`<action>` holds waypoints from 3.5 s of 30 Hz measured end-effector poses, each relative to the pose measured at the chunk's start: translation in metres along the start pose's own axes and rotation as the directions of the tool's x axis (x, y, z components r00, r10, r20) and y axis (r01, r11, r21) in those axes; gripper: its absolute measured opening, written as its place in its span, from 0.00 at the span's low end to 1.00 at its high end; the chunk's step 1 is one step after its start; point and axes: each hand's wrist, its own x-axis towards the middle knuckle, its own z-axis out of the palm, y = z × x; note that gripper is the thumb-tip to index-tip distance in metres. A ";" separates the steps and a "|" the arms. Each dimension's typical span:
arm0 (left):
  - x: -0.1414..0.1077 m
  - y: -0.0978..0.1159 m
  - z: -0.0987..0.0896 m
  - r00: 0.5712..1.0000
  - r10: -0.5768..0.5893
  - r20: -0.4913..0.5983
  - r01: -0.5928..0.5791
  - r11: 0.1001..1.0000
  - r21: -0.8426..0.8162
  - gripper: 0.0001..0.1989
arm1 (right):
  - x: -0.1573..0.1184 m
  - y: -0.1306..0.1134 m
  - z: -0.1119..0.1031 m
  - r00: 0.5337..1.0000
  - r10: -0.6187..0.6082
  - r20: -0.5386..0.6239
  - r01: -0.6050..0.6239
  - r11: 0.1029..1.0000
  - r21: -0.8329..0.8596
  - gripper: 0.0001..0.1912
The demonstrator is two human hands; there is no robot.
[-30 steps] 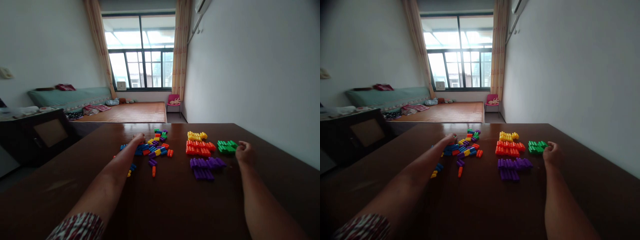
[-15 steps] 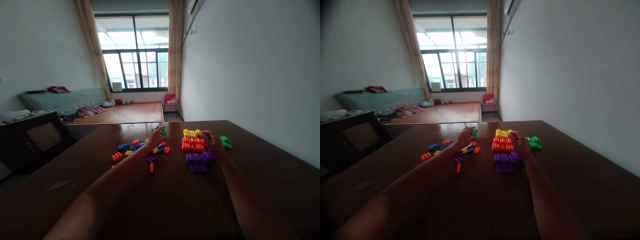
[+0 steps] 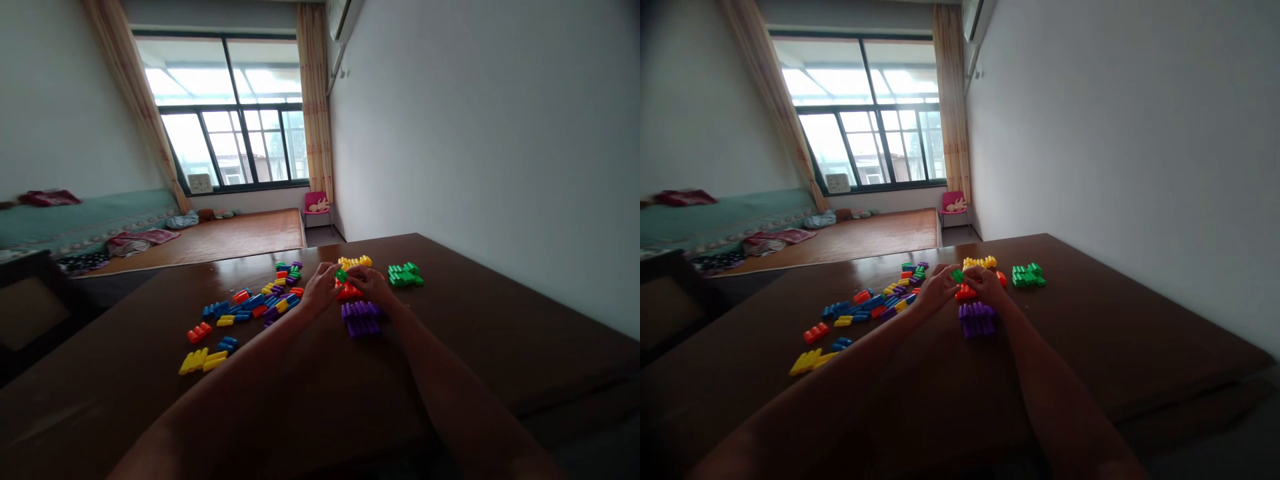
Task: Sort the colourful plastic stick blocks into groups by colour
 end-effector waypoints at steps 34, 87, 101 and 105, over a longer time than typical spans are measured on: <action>-0.086 -0.074 -0.109 0.881 -0.362 -0.303 0.375 0.927 -0.019 0.13 | -0.034 0.083 -0.127 0.570 0.239 -0.786 -0.782 0.451 -0.430 0.20; -0.170 -0.087 -0.147 0.801 -0.452 0.392 0.282 0.863 0.419 0.32 | -0.019 0.007 -0.034 0.868 -0.352 -0.351 -0.040 0.655 -0.755 0.20; -0.162 -0.112 -0.140 0.977 -0.215 0.004 0.203 0.927 0.316 0.14 | 0.006 -0.015 0.151 0.988 0.116 0.105 0.004 0.648 -0.762 0.16; -0.160 -0.105 -0.141 0.991 -0.133 0.001 0.127 0.945 0.301 0.14 | 0.000 0.002 0.153 0.974 0.171 0.152 0.001 0.660 -0.751 0.14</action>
